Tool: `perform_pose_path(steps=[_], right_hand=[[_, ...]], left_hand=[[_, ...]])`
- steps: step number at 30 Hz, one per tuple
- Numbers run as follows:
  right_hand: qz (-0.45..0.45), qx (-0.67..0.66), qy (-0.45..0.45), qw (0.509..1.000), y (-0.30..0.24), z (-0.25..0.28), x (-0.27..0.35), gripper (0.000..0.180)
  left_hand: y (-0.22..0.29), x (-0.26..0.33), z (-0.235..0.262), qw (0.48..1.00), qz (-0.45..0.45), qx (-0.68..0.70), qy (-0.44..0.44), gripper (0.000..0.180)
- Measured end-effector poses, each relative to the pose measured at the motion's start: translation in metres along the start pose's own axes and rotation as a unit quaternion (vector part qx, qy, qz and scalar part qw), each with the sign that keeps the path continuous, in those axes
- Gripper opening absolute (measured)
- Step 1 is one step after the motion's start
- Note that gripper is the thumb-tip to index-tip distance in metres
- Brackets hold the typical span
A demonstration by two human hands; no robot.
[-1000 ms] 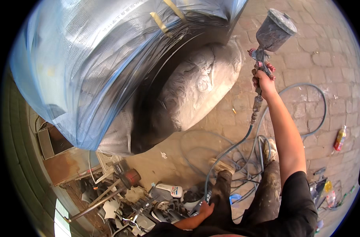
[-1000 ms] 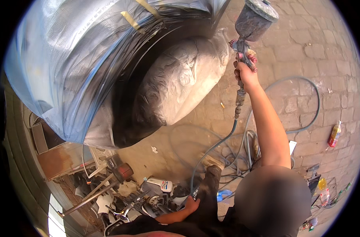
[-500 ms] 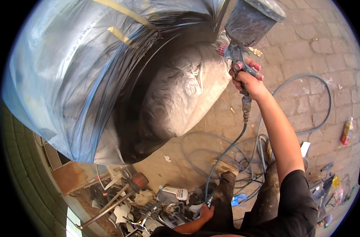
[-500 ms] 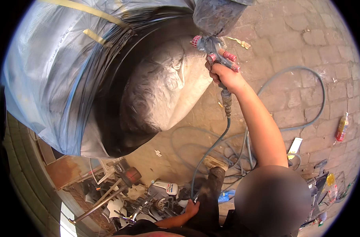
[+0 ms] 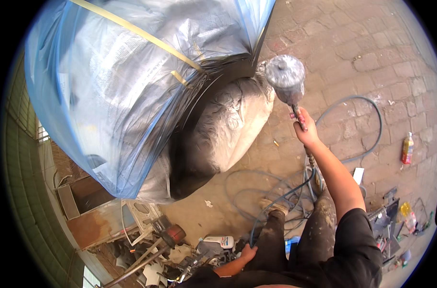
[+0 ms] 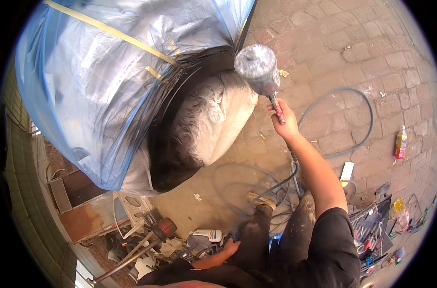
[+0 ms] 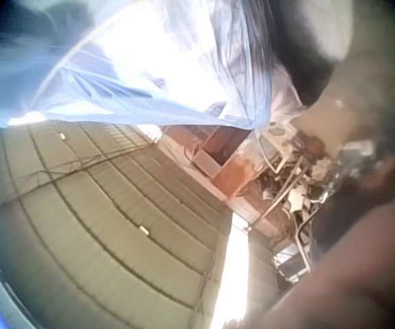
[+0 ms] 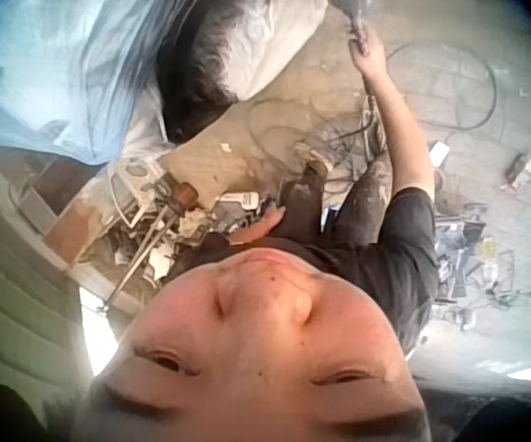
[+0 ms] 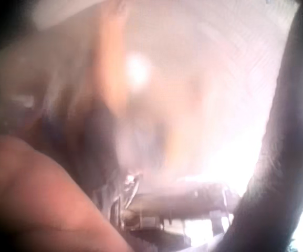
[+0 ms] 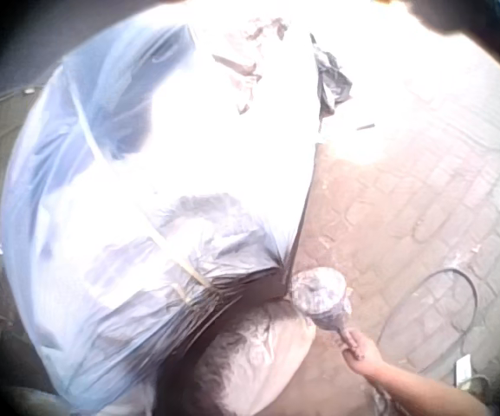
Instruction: The person uses a spray gun to apply paint to a car that is partially covered with protective plastic and newspaper. The person moves around the vehicle, spraying the side panels, wheel arches, and lower sections while holding the spray gun in one hand and the hose in the other.
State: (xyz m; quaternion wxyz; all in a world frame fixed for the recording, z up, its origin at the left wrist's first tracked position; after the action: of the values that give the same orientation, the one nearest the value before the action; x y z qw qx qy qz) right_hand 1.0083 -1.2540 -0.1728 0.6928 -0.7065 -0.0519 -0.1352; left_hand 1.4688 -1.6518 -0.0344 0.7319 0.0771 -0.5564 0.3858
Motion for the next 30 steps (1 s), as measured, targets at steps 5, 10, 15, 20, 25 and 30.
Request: perform_pose_path(steps=[5,10,15,20,25,30], right_hand=[[0.21,0.247,0.068,0.944,-0.017,0.062,0.137,0.044],[0.147,0.181,0.087,0.969,-0.092,0.118,0.238,0.041],[0.105,0.182,0.103,0.972,-0.159,0.173,0.312,0.038],[0.085,0.167,0.028,0.982,-0.201,0.173,0.351,0.034],[0.14,0.175,0.044,0.974,-0.229,0.161,0.361,0.027],[0.249,0.286,0.113,0.918,-0.255,0.153,0.372,0.011]], left_hand=[[-0.011,0.003,0.051,0.997,-0.042,-0.038,-0.048,0.067],[0.01,0.092,0.072,0.997,-0.074,-0.008,-0.029,0.07],[0.02,0.122,0.095,0.987,-0.144,-0.026,-0.065,0.06],[-0.002,0.112,0.096,0.979,-0.194,-0.039,-0.038,0.057],[-0.027,0.058,0.096,0.959,-0.278,0.038,0.033,0.061],[-0.013,0.047,0.089,0.945,-0.302,0.125,-0.032,0.061]])
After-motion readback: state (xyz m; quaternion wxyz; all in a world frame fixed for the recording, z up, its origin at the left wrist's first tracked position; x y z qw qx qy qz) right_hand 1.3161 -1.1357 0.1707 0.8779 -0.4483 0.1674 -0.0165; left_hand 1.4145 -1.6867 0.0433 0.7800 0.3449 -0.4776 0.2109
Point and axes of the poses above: each hand's wrist, its own x-axis away from the middle knuckle, its own z-axis out of the back of the hand, y = z × x, the point moved 1 cm from there along -x, towards the middle knuckle, and after that the axes turned 6 degrees about -y, right-handed, at the moved point
